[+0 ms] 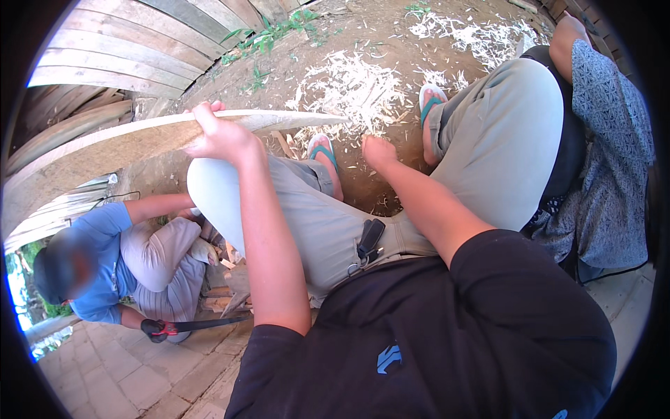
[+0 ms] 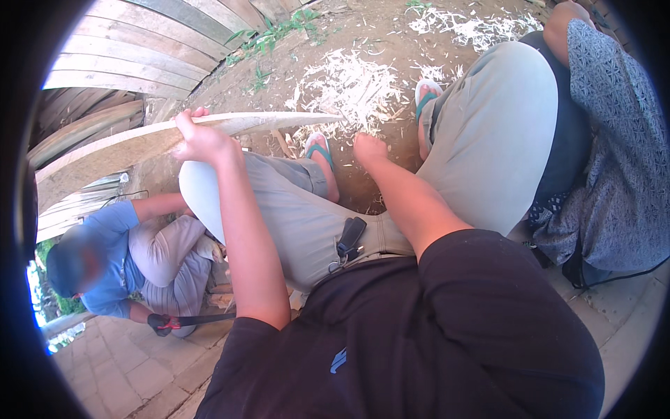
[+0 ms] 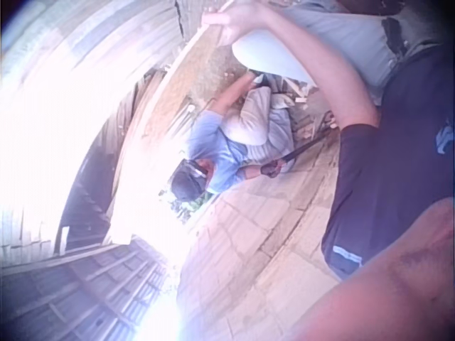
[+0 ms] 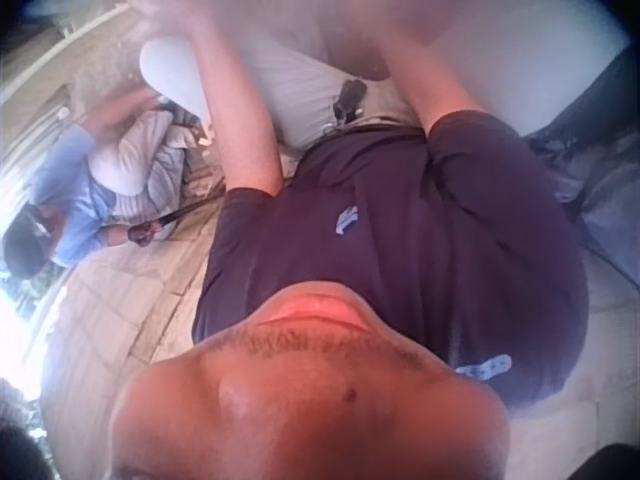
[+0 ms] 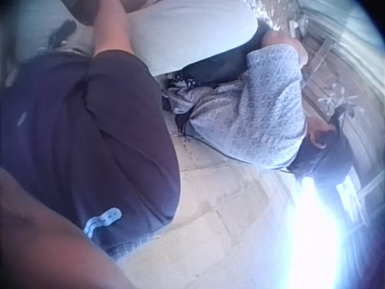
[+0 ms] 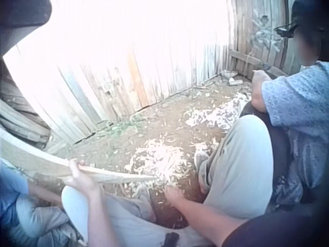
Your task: The person sits on the ground and uses a knife to shave and shape a long, curved piece of wood. They hold the wood with their left hand and scrape the surface with the knife in their right hand, producing wood shavings.
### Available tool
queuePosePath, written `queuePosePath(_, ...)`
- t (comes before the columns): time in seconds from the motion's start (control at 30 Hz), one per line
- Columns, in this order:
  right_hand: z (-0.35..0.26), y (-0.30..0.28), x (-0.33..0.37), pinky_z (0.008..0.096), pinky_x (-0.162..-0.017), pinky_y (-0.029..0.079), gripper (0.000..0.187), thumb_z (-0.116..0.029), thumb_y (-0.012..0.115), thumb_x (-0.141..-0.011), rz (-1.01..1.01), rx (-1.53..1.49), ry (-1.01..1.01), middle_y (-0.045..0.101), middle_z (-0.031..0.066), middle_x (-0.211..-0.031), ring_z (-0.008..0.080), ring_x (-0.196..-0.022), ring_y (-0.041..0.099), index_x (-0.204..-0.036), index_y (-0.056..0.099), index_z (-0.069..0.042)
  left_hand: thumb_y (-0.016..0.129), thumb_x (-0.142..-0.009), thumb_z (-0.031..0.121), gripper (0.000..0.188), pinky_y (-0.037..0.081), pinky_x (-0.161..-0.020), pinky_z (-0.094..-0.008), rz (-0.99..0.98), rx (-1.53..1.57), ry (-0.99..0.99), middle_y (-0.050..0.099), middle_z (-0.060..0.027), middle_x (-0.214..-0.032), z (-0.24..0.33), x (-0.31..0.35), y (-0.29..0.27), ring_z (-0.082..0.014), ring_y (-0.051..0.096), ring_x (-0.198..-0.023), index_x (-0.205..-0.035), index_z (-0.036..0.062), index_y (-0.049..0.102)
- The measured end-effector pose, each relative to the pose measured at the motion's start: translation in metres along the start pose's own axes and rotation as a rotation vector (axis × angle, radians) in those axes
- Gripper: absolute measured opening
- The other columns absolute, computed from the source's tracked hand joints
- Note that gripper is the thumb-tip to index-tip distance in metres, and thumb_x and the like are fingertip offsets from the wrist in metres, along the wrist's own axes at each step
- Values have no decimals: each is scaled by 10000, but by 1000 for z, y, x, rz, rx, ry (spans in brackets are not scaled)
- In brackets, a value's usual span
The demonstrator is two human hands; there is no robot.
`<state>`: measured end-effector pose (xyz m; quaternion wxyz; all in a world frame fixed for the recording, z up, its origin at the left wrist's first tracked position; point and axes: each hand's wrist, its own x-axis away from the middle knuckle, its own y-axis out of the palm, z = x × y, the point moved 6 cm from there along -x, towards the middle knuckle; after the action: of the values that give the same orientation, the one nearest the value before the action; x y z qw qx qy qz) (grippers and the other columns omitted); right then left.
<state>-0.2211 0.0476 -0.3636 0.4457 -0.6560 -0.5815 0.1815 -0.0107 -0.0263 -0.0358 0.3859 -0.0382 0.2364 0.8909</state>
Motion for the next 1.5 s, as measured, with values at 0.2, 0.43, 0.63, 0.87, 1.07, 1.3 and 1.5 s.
queuePosePath(0.2, -12, -2, 0, 483, -745, 581, 349, -303, 466, -1022, 80, 55, -64, 733, 195, -842, 364, -817, 732, -996, 677, -25, 630, -825, 146, 565, 485, -787, -427, -56, -68, 65, 582, -146, -874, 2, -4, -2, -235, 578, -806, -1220, -51, 278)
queuePosePath(0.43, 15, 14, -4, 505, -750, 567, 334, -306, 424, -1044, 81, 25, -72, 714, 219, -799, 399, -785, 714, -1077, 629, -44, 602, -797, 73, 383, 454, -748, -344, -1, -16, -7, 561, -103, -852, 3, 5, -1, -179, 549, -751, -1138, -35, 463)
queuePosePath(0.63, 7, 13, -7, 508, -763, 568, 310, -260, 433, -1030, -4, 73, -65, 727, 203, -865, 394, -826, 717, -1035, 666, -55, 596, -801, 61, 390, 456, -718, -327, 11, -1, -24, 562, -101, -853, 4, 5, -2, -174, 546, -751, -1150, -31, 451)
queuePosePath(0.87, -2, 9, -5, 501, -738, 579, 305, -239, 457, -1019, 105, 79, -124, 737, 193, -894, 365, -839, 729, -928, 694, -70, 598, -803, 77, 347, 444, -717, -335, 22, -24, 0, 564, -88, -828, 1, 2, -6, -175, 533, -733, -1108, -24, 468)
queuePosePath(1.07, -26, -1, 8, 466, -804, 587, 274, -210, 479, -998, -74, 147, -82, 747, 165, -966, 336, -911, 737, -1004, 712, -67, 589, -801, 76, 226, 434, -718, -337, 2, -21, 29, 561, -80, -786, 8, -1, -10, -180, 532, -723, -990, -12, 501)
queuePosePath(1.3, 18, 17, -8, 466, -895, 560, 375, -263, 417, -1021, -173, 137, 81, 715, 219, -1109, 369, -1053, 695, -1063, 722, -49, 596, -794, 79, 272, 439, -724, -344, -26, 3, 21, 568, -89, -796, 8, 5, 1, -180, 533, -724, -1025, -17, 489)
queuePosePath(1.5, 13, 4, -2, 497, -914, 541, 438, -320, 390, -1040, -149, -51, 193, 706, 240, -1113, 400, -1054, 683, -1061, 717, -29, 598, -797, 83, 278, 445, -739, -348, -5, -11, 6, 563, -88, -804, 5, 1, -2, -181, 531, -724, -1034, -9, 485)
